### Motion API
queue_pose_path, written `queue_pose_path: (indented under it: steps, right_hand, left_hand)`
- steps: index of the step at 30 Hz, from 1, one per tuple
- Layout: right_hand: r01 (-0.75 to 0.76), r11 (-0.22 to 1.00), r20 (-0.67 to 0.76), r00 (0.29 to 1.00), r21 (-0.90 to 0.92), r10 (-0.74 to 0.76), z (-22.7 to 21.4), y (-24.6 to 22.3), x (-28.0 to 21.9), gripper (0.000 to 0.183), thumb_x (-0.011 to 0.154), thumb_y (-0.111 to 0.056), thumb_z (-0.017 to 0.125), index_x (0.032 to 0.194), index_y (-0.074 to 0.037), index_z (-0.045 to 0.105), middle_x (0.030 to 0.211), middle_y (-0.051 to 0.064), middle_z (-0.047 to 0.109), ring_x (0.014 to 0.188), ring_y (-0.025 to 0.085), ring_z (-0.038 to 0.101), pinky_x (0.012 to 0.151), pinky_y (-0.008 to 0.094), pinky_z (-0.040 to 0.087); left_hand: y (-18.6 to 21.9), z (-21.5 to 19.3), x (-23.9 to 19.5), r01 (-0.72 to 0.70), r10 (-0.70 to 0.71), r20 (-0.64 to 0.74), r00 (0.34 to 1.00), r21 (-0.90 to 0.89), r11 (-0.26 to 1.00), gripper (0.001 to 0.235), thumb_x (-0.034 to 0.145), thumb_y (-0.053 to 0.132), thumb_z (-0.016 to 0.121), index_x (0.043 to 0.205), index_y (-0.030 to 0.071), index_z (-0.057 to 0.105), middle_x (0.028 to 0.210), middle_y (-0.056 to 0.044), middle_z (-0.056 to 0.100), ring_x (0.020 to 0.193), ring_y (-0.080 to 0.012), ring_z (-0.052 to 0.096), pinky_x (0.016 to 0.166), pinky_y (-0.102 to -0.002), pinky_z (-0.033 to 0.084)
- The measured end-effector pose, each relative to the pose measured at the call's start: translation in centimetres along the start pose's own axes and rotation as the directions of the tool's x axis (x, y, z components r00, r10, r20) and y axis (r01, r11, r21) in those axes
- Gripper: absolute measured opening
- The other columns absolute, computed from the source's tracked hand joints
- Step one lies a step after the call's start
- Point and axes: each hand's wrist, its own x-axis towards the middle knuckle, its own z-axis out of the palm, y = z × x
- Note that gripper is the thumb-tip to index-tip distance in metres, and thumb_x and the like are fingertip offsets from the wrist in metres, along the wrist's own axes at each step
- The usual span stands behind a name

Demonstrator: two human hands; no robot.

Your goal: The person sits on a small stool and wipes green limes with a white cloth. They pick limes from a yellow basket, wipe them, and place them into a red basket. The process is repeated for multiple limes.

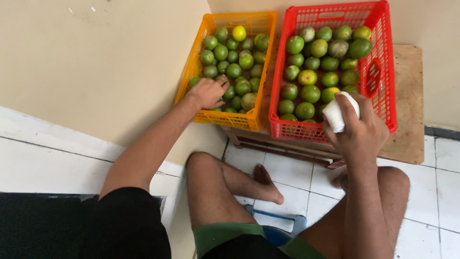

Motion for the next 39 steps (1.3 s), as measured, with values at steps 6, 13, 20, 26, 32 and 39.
queue_pose_path:
  steps: [6, 13, 20, 26, 32, 39]
  right_hand:
    - [-0.005, 1.000, -0.014, 1.000, 0.006, 0.005, 0.0, -0.1, -0.1, 0.050, 0.085, -0.040, 0.086, 0.131, -0.023, 0.076, 0.126, 0.001, 0.070, 0.078, 0.018, 0.068, 0.057, 0.030, 0.047]
    - [-0.001, 1.000, -0.016, 1.000, -0.012, 0.001, -0.3, -0.1, -0.1, 0.048, 0.086, -0.040, 0.084, 0.130, -0.025, 0.076, 0.127, 0.000, 0.070, 0.078, 0.018, 0.069, 0.057, 0.030, 0.048]
    - [-0.003, 1.000, -0.015, 1.000, -0.015, 0.003, -0.3, 0.0, -0.3, 0.047, 0.087, -0.042, 0.084, 0.130, -0.025, 0.076, 0.126, 0.000, 0.070, 0.077, 0.018, 0.068, 0.055, 0.030, 0.047]
    - [0.007, 1.000, -0.022, 1.000, -0.015, -0.007, -0.3, 0.0, -0.3, 0.047, 0.088, -0.042, 0.084, 0.130, -0.025, 0.076, 0.126, 0.001, 0.070, 0.078, 0.018, 0.069, 0.057, 0.030, 0.049]
    - [0.004, 1.000, -0.010, 1.000, -0.016, -0.005, -0.4, 0.0, -0.3, 0.049, 0.085, -0.042, 0.084, 0.131, -0.025, 0.075, 0.126, 0.000, 0.070, 0.076, 0.018, 0.068, 0.057, 0.030, 0.048]
    - [0.000, 1.000, 0.001, 1.000, -0.029, 0.000, -0.1, 0.2, -0.6, 0.051, 0.086, -0.044, 0.084, 0.132, -0.027, 0.074, 0.127, 0.000, 0.069, 0.076, 0.018, 0.068, 0.056, 0.031, 0.049]
  left_hand:
    - [-0.7, 1.2, 0.7, -0.075, 0.076, -0.002, 0.997, 0.187, 0.979, 0.077, 0.097, 0.058, 0.056, 0.150, 0.003, 0.043, 0.152, -0.023, 0.047, 0.088, -0.0330, 0.076, 0.052, -0.044, 0.060]
    - [-1.8, -0.1, -0.6, -0.103, 0.086, 0.075, 0.994, 0.273, 0.957, 0.049, 0.103, 0.055, 0.051, 0.121, 0.011, 0.064, 0.087, -0.001, 0.074, 0.073, -0.0244, 0.074, 0.057, -0.041, 0.058]
    - [-3.0, 2.9, -1.1, -0.162, 0.186, -0.025, 0.982, 0.385, 0.909, 0.009, 0.092, 0.017, 0.065, 0.099, 0.020, 0.070, 0.088, 0.003, 0.073, 0.073, -0.0203, 0.072, 0.053, -0.038, 0.053]
    - [-4.0, 4.4, -1.5, -0.178, 0.189, 0.017, 0.982, 0.436, 0.882, 0.017, 0.084, 0.012, 0.079, 0.092, 0.024, 0.070, 0.090, 0.006, 0.072, 0.078, -0.0171, 0.070, 0.055, -0.035, 0.055]
    - [-5.1, 4.7, -1.7, -0.163, 0.129, 0.112, 0.985, 0.396, 0.904, 0.022, 0.083, 0.010, 0.079, 0.102, 0.020, 0.074, 0.112, 0.000, 0.068, 0.096, -0.0211, 0.066, 0.061, -0.039, 0.061]
    - [-5.7, 2.8, -1.7, -0.128, 0.083, 0.111, 0.990, 0.498, 0.858, 0.017, 0.092, 0.008, 0.070, 0.102, 0.020, 0.075, 0.104, 0.003, 0.069, 0.089, -0.0205, 0.067, 0.058, -0.034, 0.058]
